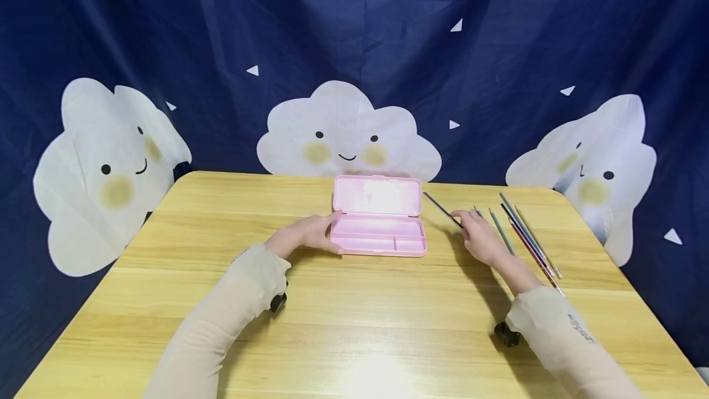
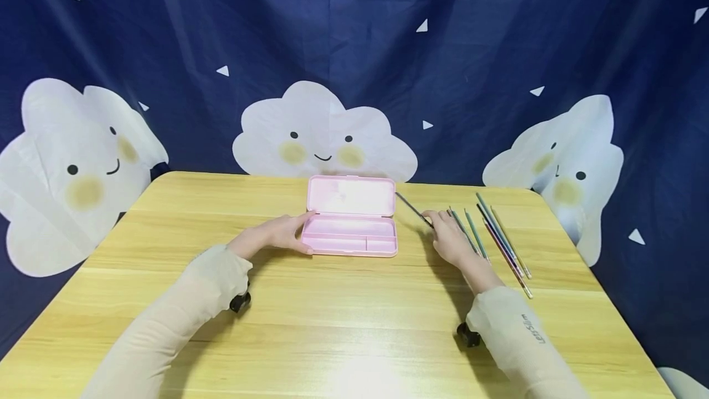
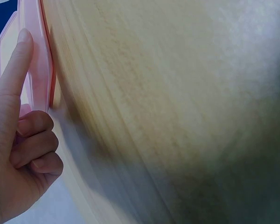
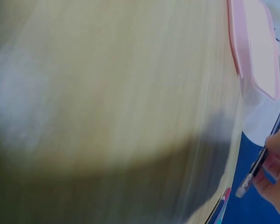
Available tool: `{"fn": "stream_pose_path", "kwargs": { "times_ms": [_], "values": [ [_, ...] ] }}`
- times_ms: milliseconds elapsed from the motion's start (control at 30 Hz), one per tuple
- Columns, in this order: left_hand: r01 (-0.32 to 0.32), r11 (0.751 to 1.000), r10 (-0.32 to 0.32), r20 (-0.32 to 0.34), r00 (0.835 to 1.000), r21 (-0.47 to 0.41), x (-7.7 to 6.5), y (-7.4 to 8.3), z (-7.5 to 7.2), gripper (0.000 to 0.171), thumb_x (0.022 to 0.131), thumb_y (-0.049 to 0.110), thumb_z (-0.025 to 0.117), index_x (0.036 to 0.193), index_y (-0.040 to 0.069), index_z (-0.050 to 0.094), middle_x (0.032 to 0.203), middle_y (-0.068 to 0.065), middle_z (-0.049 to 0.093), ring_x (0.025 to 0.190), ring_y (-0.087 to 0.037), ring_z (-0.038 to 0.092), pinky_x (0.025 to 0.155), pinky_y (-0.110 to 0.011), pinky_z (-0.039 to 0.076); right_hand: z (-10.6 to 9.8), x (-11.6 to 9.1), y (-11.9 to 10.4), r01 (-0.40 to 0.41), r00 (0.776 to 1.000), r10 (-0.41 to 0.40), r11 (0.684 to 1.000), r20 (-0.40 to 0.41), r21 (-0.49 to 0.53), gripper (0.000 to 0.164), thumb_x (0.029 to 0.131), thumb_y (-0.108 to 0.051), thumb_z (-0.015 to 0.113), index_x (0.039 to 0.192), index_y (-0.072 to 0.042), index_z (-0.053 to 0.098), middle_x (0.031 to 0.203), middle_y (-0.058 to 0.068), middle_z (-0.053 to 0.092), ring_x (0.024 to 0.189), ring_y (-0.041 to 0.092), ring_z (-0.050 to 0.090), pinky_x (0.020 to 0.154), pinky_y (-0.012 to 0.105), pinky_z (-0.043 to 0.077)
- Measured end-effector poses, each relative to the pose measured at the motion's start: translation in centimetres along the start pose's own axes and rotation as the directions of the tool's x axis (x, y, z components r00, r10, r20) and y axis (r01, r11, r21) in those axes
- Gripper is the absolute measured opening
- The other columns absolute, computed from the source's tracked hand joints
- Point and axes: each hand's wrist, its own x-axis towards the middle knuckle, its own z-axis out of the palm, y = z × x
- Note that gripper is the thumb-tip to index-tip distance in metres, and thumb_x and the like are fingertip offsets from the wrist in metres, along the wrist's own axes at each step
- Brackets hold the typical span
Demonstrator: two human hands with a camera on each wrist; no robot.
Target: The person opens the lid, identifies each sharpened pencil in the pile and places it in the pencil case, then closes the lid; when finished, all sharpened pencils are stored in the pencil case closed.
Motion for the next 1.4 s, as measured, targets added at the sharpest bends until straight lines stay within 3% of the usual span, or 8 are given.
{"fn": "stream_pose_path", "kwargs": {
  "times_ms": [167,467,800,1167,1400],
  "values": [
    [0.002,1.000,-0.002,0.001,1.000,0.002,0.0,0.0,-0.1,0.104,0.071,0.052,0.071,0.146,0.006,0.016,0.129,-0.030,0.045,0.113,-0.032,0.050,0.096,-0.041,0.039,0.9,1.0,-1.0,0.105,0.994,-0.105,0.994,-0.009,0.004,0.040,0.077,0.017,0.050,0.114,0.002,0.054,0.087,0.015,0.053,0.082,0.030,0.050,0.074,0.044,0.042],
    [0.019,1.000,-0.019,0.002,1.000,0.016,0.1,0.1,0.1,0.104,0.070,0.054,0.071,0.146,0.009,0.017,0.128,-0.028,0.047,0.111,-0.030,0.051,0.094,-0.041,0.041,2.7,3.3,-3.6,0.243,0.969,-0.238,0.967,0.060,-0.079,0.045,0.074,0.017,0.053,0.113,-0.005,0.059,0.090,0.010,0.053,0.087,0.029,0.052,0.075,0.042,0.045],
    [0.033,0.999,-0.033,0.003,0.999,-0.003,0.1,0.0,0.1,0.105,0.069,0.054,0.072,0.147,0.010,0.016,0.129,-0.027,0.046,0.114,-0.030,0.049,0.096,-0.040,0.039,4.3,5.8,-6.9,0.281,0.940,-0.257,0.956,0.225,-0.082,0.038,0.080,-0.005,0.065,0.118,-0.012,0.060,0.087,0.004,0.047,0.080,0.020,0.046,0.072,0.034,0.040],
    [0.049,0.999,-0.049,0.017,0.999,0.013,0.2,0.2,0.3,0.105,0.071,0.055,0.070,0.147,0.010,0.014,0.129,-0.029,0.045,0.112,-0.029,0.049,0.096,-0.041,0.039,5.8,6.8,-7.9,0.246,0.922,-0.211,0.967,0.324,-0.072,0.043,0.082,0.007,0.049,0.117,-0.015,0.061,0.097,0.008,0.052,0.090,0.025,0.053,0.082,0.038,0.044],
    [0.019,1.000,-0.019,0.003,1.000,-0.002,0.1,-0.3,0.1,0.107,0.068,0.060,0.069,0.146,0.009,0.018,0.129,-0.029,0.045,0.115,-0.032,0.048,0.098,-0.041,0.037,5.9,6.9,-7.9,0.255,0.924,-0.240,0.967,0.297,-0.012,0.041,0.079,0.010,0.050,0.109,-0.011,0.066,0.094,0.007,0.055,0.089,0.022,0.055,0.080,0.036,0.045]
  ]
}}
